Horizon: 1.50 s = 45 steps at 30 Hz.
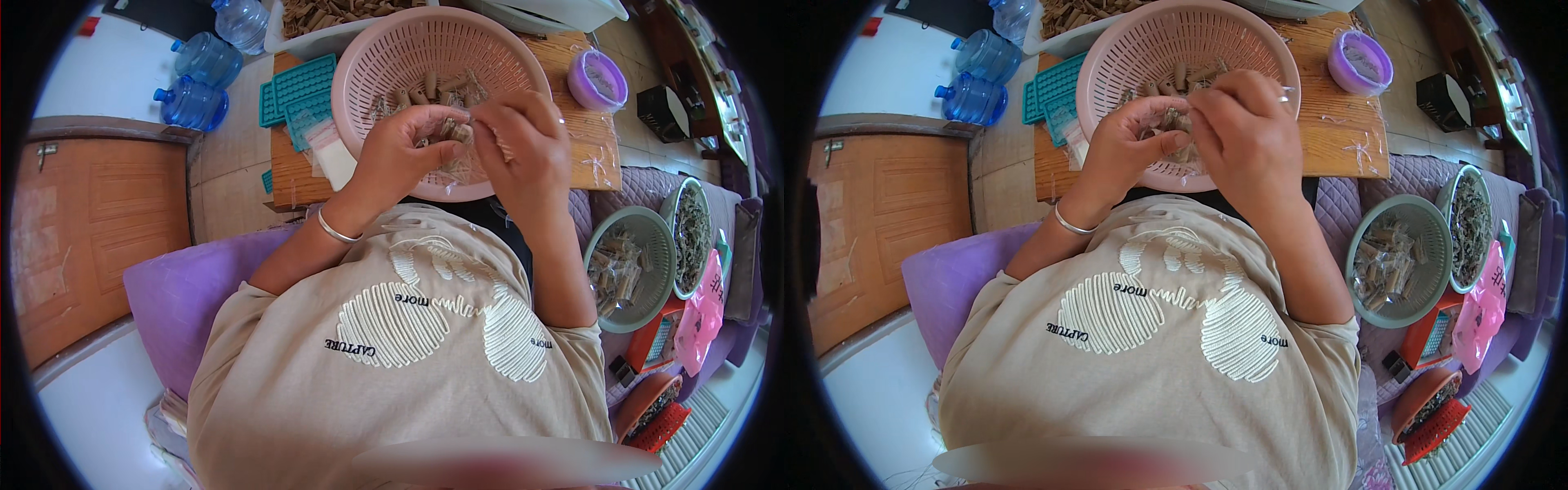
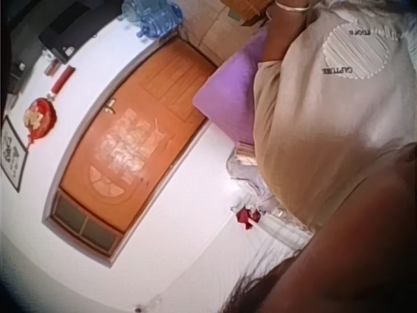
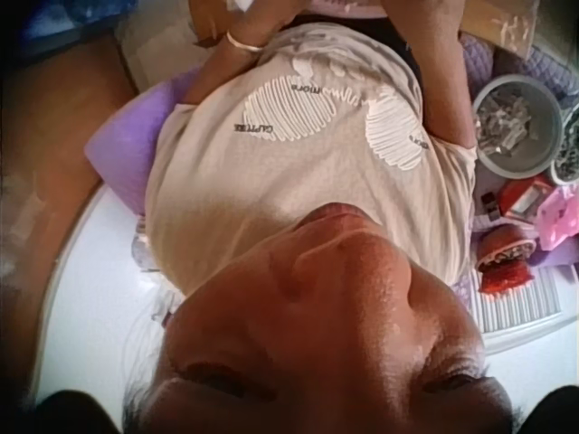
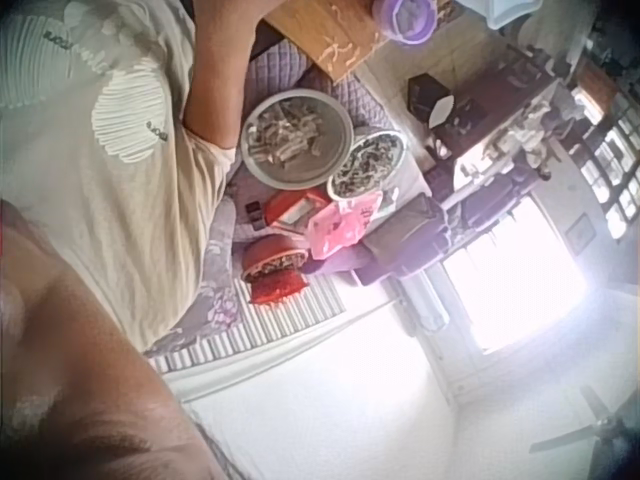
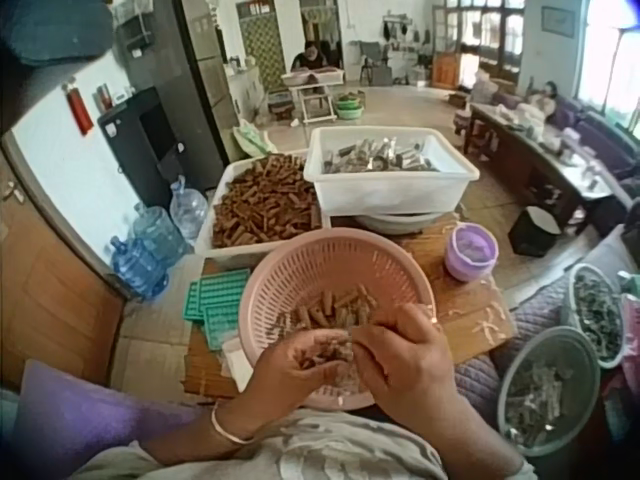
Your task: The person sorts cylindrical components by hand, placing them into small clear plastic bags.
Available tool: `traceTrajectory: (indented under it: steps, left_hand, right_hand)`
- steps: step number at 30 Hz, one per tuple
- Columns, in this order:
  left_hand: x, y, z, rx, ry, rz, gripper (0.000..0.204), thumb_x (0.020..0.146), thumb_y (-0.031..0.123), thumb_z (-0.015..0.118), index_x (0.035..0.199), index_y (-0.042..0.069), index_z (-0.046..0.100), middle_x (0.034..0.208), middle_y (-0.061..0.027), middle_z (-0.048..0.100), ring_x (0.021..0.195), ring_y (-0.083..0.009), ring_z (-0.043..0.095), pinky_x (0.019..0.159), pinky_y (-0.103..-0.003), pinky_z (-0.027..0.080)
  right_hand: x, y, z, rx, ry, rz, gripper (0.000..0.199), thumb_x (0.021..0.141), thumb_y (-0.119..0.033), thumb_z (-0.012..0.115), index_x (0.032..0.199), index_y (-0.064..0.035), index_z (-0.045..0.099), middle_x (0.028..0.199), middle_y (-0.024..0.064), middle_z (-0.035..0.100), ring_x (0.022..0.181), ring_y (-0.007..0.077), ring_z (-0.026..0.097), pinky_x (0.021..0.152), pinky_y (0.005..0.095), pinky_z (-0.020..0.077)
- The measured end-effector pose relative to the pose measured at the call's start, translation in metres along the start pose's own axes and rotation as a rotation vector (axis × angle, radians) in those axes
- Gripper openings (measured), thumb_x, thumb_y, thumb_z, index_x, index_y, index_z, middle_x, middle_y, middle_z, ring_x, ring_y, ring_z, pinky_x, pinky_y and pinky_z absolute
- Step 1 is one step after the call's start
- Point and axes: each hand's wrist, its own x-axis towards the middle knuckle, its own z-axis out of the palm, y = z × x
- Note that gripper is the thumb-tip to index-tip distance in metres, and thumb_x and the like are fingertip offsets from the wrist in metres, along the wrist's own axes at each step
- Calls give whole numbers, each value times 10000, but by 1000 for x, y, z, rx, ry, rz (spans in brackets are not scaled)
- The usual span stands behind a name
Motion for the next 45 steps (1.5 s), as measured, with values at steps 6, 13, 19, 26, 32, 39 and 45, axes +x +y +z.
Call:
traceTrajectory:
  steps: [6,13,19,26,32,39,45]
  left_hand:
    - [-4,-5,2,305,93,126,402,800,129,770,1169,34,643,902,-59,675,819,-109,614,730,-271,499]
    - [-17,11,8,482,-146,103,400,796,115,768,1171,44,650,906,-57,668,823,-110,618,742,-269,501]
    - [-14,9,12,-104,-16,-123,377,839,36,724,1195,-6,607,1007,-30,657,885,-75,592,779,-211,501]
    - [-12,10,17,-220,-1,-91,428,854,119,735,1218,20,534,1100,-96,665,974,-125,631,844,-246,549]
    - [-12,5,19,-189,14,-43,384,853,116,741,1186,29,571,1042,-47,649,932,-88,601,796,-215,517]
    - [-15,11,21,-256,82,-44,245,884,138,717,1084,25,631,948,2,628,878,-48,563,754,-194,476]
    - [-14,13,14,-182,66,39,151,888,100,699,1004,32,629,917,9,621,842,-52,564,777,-195,467]
  right_hand:
    - [-2,3,7,-84,-89,-12,111,743,-61,701,851,-68,679,877,46,584,834,276,576,715,393,485]
    - [8,24,-5,-132,44,42,94,741,6,653,805,-44,606,831,71,597,751,261,577,697,356,491]
    - [-12,19,-26,644,158,589,78,885,67,507,890,2,550,952,71,652,669,84,568,604,198,457]
    - [-58,27,-5,978,43,660,54,831,52,561,863,21,591,911,52,552,850,118,575,742,259,462]
    - [-44,0,4,922,64,695,92,888,-40,666,916,8,593,919,14,566,819,71,549,726,214,444]
    - [-48,5,5,1036,31,691,122,876,-4,680,948,-5,581,892,5,602,797,57,550,711,203,447]
    - [-50,-6,7,1125,113,740,175,884,-7,667,1026,-18,566,924,28,631,784,60,576,689,192,475]
